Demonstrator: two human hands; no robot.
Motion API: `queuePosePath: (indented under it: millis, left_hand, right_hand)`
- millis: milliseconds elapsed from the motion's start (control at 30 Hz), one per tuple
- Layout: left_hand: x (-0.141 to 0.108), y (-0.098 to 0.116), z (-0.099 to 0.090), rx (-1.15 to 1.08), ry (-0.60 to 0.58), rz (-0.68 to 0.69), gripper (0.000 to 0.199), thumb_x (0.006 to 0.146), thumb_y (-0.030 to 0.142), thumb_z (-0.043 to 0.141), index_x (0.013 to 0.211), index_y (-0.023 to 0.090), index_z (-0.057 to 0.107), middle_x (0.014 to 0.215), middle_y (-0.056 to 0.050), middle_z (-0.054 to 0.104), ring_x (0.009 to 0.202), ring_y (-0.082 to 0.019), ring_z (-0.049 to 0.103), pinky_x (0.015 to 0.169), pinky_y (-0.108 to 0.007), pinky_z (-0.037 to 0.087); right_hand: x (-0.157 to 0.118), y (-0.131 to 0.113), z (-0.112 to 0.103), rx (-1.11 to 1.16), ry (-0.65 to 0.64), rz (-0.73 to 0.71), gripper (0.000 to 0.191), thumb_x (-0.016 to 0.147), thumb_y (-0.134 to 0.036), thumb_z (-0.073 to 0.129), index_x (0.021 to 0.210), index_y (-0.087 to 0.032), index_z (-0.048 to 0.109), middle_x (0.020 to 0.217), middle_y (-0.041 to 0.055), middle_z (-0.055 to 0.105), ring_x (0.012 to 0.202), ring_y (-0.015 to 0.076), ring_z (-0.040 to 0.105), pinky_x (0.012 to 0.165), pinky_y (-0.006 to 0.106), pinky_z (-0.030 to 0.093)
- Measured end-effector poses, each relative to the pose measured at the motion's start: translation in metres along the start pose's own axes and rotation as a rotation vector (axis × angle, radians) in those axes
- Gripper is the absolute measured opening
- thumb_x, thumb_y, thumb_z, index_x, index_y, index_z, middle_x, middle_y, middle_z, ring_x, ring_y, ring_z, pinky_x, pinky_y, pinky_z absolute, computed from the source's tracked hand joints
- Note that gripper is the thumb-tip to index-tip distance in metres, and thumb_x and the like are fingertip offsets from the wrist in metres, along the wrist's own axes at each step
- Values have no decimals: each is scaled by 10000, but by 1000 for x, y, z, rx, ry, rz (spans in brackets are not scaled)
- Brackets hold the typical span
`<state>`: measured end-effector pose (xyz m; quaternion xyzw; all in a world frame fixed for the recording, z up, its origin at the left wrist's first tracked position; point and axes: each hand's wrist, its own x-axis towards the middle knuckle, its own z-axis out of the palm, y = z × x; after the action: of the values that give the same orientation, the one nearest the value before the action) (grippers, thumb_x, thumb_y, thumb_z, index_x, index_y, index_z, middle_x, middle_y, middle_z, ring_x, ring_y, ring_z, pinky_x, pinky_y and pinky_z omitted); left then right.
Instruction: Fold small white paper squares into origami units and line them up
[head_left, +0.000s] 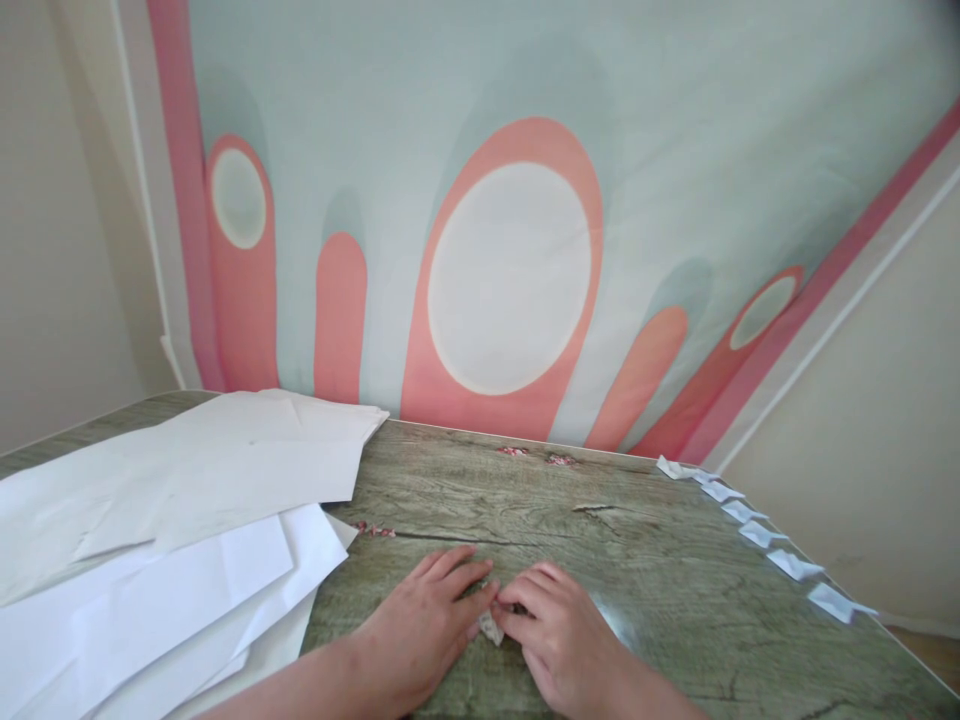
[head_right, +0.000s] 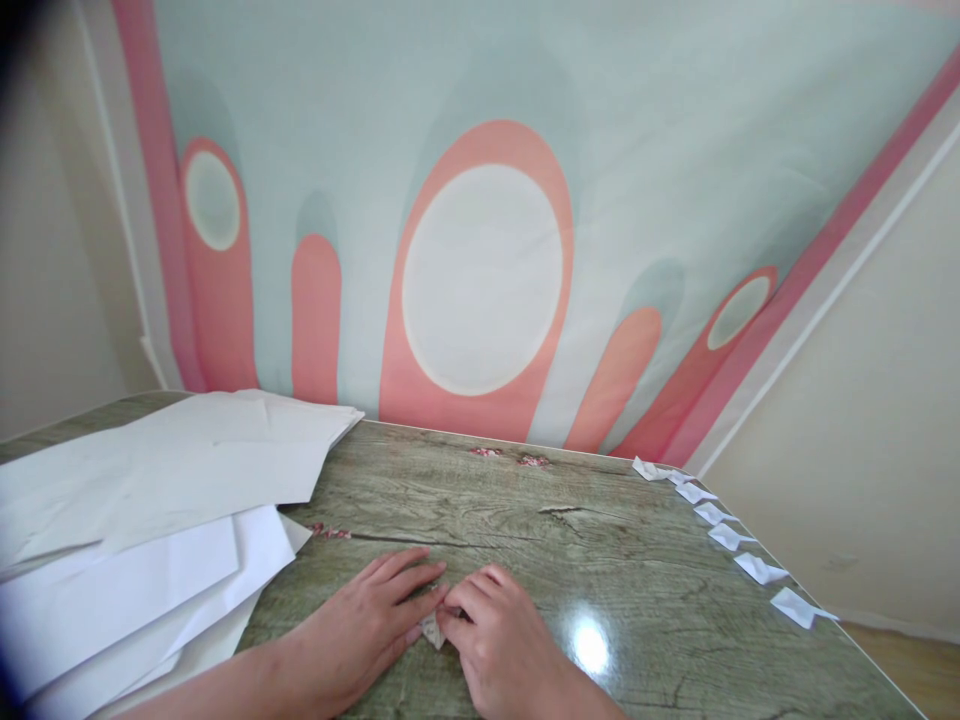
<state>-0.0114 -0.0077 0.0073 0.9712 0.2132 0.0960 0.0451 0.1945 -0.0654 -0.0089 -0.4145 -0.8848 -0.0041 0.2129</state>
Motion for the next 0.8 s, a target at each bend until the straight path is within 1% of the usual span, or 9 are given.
queuePosePath:
  millis: [133, 200, 267, 333, 367, 433, 500, 633, 800]
  left_hand:
    - [0, 0, 1, -60, 21, -19, 431, 877, 166, 469, 1295, 256, 419, 1330, -43, 482, 1221, -252, 405, 1017, -435, 353]
    - [0, 3, 0, -87, 46, -58, 425, 863, 197, 515, 1278, 245, 436, 1274, -47, 523, 1173, -234, 450, 1004, -408, 366]
    - [1, 8, -2, -73, 53, -106, 318, 856, 212, 535, 1174, 215, 521, 1150, -50, 587, 1074, -225, 514, 948, -387, 408]
    - [1, 14, -4, -12, 2, -116, 148, 882, 194, 482, 964, 193, 606, 968, -41, 631, 916, -212, 569, 837, -370, 459]
    - [2, 17, -4, 35, -29, -101, 148, 887, 182, 467, 899, 183, 614, 906, -41, 635, 861, -213, 576, 790, -368, 469]
    - [2, 20, -3, 118, -71, -61, 135, 876, 164, 480, 866, 168, 614, 859, -42, 632, 811, -215, 577, 747, -363, 472]
    - [3, 20, 0, 176, -81, -37, 112, 849, 162, 529, 924, 155, 612, 877, -47, 632, 815, -220, 573, 752, -363, 466]
    - [3, 19, 7, 226, -85, -32, 193, 842, 189, 546, 1010, 118, 609, 937, -78, 632, 882, -231, 562, 787, -358, 442]
    - [3, 19, 9, 210, -76, -3, 282, 857, 205, 514, 1106, 98, 591, 1077, -115, 613, 1014, -243, 529, 867, -354, 403]
  right_hand:
    - [0, 1, 5, -55, -9, 14, 170, 866, -110, 454, 897, -177, 607, 874, 45, 592, 806, 169, 515, 717, 310, 370]
    - [0, 2, 9, -74, -7, 24, 141, 880, -130, 471, 865, -181, 601, 860, 34, 587, 798, 166, 516, 697, 306, 360]
    - [0, 2, 13, -94, -5, 37, 136, 892, -149, 476, 837, -183, 595, 844, 27, 584, 788, 164, 515, 679, 305, 351]
    - [-1, 2, 16, -110, 1, 49, 140, 900, -164, 478, 818, -184, 590, 834, 22, 582, 777, 163, 513, 662, 306, 345]
    - [-1, 2, 17, -113, 2, 52, 139, 900, -169, 481, 813, -184, 588, 832, 21, 582, 771, 164, 511, 654, 306, 343]
    - [-1, 2, 18, -104, 14, 58, 138, 899, -169, 482, 814, -185, 589, 831, 19, 584, 764, 164, 511, 641, 304, 345]
    - [0, 2, 17, -68, 39, 70, 154, 903, -161, 471, 818, -185, 597, 824, 19, 589, 761, 163, 516, 641, 299, 358]
    - [1, 2, 12, 55, 95, 92, 216, 915, -140, 424, 846, -188, 623, 814, 29, 602, 764, 163, 529, 660, 286, 398]
    - [2, 2, 9, 126, 82, 118, 250, 912, -97, 385, 1004, -166, 606, 935, 64, 612, 848, 173, 533, 737, 295, 436]
